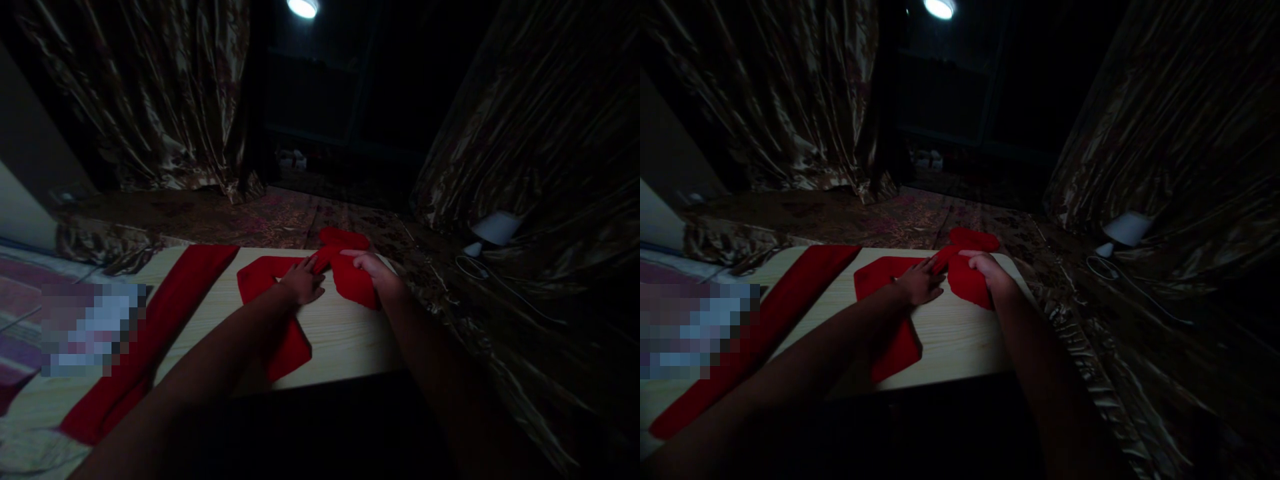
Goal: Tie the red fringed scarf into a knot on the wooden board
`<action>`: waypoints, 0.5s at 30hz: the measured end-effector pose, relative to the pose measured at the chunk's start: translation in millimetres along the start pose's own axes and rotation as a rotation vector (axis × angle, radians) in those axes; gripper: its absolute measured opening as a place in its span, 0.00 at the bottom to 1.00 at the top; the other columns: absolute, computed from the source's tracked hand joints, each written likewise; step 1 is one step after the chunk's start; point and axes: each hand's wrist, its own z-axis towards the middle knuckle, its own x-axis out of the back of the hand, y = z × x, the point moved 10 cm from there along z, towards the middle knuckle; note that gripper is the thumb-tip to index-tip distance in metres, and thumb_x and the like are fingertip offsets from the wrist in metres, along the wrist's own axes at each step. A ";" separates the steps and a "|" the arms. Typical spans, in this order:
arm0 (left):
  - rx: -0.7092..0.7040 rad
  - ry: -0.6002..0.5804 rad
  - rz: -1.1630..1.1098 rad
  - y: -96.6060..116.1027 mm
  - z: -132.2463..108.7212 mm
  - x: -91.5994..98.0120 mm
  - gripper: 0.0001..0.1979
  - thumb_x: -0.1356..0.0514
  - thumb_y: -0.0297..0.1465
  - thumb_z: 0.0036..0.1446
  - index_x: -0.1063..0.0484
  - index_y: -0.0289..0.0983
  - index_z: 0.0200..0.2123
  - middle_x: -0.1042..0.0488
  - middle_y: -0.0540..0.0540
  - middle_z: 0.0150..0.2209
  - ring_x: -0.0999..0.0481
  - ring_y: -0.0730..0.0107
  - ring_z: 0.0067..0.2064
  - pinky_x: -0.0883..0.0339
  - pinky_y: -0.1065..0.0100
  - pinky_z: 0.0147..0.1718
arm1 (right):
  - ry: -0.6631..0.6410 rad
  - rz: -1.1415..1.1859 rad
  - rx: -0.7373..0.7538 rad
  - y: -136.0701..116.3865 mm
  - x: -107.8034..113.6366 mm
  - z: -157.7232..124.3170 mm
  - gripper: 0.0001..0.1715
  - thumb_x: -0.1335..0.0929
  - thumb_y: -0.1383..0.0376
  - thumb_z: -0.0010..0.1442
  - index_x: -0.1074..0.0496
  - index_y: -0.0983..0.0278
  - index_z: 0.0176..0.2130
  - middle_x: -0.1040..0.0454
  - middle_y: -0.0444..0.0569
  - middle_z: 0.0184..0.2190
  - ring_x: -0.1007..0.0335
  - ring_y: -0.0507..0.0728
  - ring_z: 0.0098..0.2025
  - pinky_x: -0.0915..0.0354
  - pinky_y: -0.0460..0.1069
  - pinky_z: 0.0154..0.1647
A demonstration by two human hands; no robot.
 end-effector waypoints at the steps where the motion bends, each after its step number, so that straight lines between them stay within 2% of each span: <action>1: 0.024 0.000 0.004 -2.2 2.6 -1.3 0.32 0.48 0.51 0.61 0.35 0.46 0.65 0.59 0.42 0.75 0.56 0.35 0.72 0.49 0.37 0.62 | -0.021 0.059 -0.028 3.7 0.5 -2.4 0.41 0.40 0.72 0.40 0.25 0.67 0.54 0.18 0.49 0.39 0.23 0.58 0.37 0.29 0.51 0.43; 4: 0.085 0.003 0.011 -9.3 6.6 -1.3 0.34 0.50 0.50 0.62 0.36 0.40 0.65 0.61 0.39 0.75 0.49 0.37 0.70 0.47 0.40 0.62 | -0.087 0.248 -0.175 21.0 -6.6 -13.3 0.38 0.39 0.72 0.40 0.21 0.65 0.50 0.18 0.48 0.37 0.23 0.58 0.35 0.29 0.50 0.40; 8: 0.120 0.011 -0.026 -16.8 8.4 0.7 0.34 0.52 0.50 0.63 0.39 0.36 0.65 0.59 0.35 0.74 0.35 0.40 0.65 0.41 0.46 0.61 | -0.168 0.271 -0.253 35.1 -25.2 -29.9 0.26 0.35 0.75 0.44 0.18 0.65 0.41 0.19 0.47 0.29 0.27 0.55 0.28 0.33 0.47 0.32; 12: 0.094 0.025 -0.046 -19.1 11.6 0.9 0.32 0.52 0.46 0.64 0.43 0.39 0.67 0.47 0.38 0.72 0.34 0.47 0.65 0.39 0.54 0.62 | -0.253 0.286 -0.269 45.2 -46.0 -41.6 0.13 0.29 0.74 0.46 0.18 0.65 0.33 0.19 0.47 0.29 0.27 0.54 0.31 0.31 0.48 0.38; 15: 0.053 0.029 -0.037 -18.6 14.4 -0.8 0.31 0.52 0.43 0.65 0.44 0.42 0.69 0.41 0.40 0.69 0.35 0.49 0.65 0.40 0.55 0.63 | -0.285 0.310 -0.259 51.1 -55.6 -44.4 0.15 0.27 0.73 0.47 0.18 0.63 0.37 0.19 0.47 0.31 0.25 0.55 0.33 0.30 0.50 0.42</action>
